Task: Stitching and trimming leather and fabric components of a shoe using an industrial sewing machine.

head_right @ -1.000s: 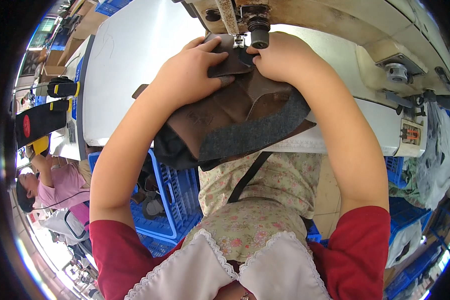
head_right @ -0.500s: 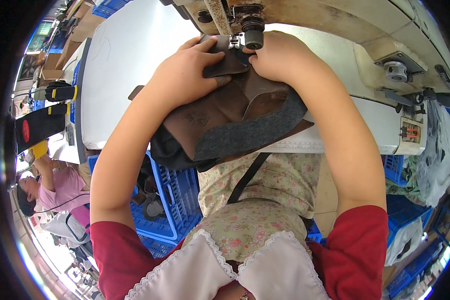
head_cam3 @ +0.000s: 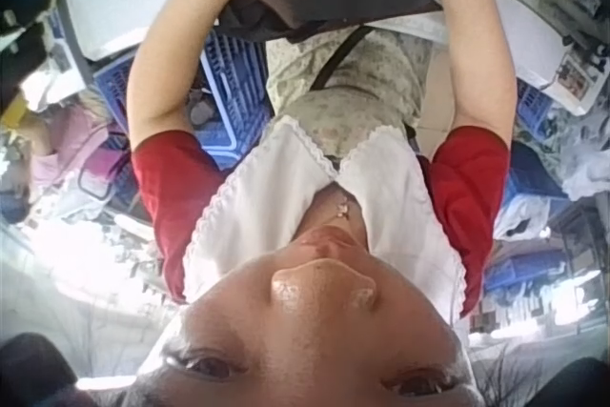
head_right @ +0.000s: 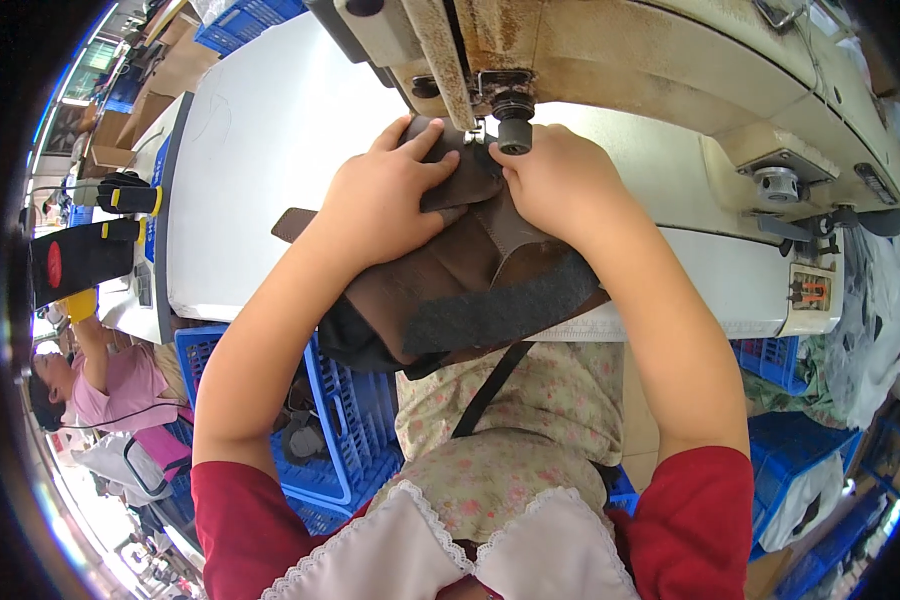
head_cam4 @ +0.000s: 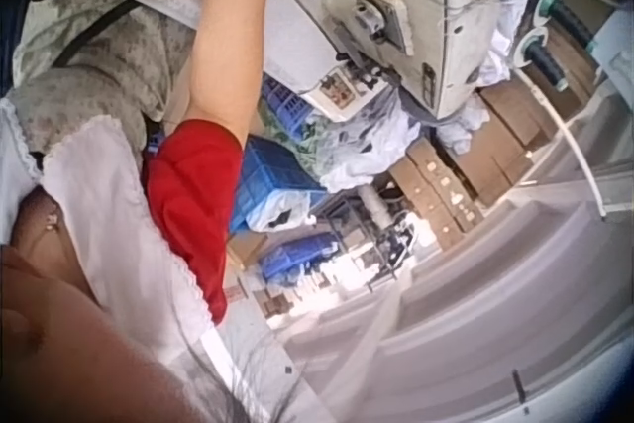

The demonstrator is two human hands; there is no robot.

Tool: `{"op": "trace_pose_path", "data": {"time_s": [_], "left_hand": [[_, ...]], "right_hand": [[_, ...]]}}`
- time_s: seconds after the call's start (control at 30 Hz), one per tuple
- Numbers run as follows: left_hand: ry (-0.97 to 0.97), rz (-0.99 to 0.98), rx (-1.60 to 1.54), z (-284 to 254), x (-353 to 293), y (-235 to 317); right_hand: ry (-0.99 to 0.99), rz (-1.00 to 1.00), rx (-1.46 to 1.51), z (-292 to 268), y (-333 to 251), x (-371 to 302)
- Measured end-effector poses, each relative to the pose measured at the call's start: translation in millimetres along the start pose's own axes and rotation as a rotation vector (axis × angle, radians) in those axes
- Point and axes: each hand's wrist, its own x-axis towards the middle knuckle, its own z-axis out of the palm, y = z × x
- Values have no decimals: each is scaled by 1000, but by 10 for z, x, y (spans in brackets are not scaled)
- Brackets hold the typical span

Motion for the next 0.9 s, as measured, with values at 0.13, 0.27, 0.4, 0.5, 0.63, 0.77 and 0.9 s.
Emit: {"op": "trace_pose_path", "data": {"time_s": [0.13,0.27,0.4,0.5,0.63,0.77,0.9], "left_hand": [[1,5,11,-20,-5,-10],[-19,5,18,27,7,1],[-34,4,18,6,-2,10],[-35,11,23,4,0,-1],[-46,11,31,-13,8,0],[-51,10,22,-10,12,6],[-51,12,22,-1,9,-4]], "right_hand": [[11,-8,-56,57,31,-25],[-32,21,-56,68,55,-39],[-37,15,-56,69,55,-42],[-52,21,-81,71,47,-38],[-69,29,-73,43,25,-26],[-63,22,-91,64,51,-31],[-66,23,-45,17,1,-24]]}}
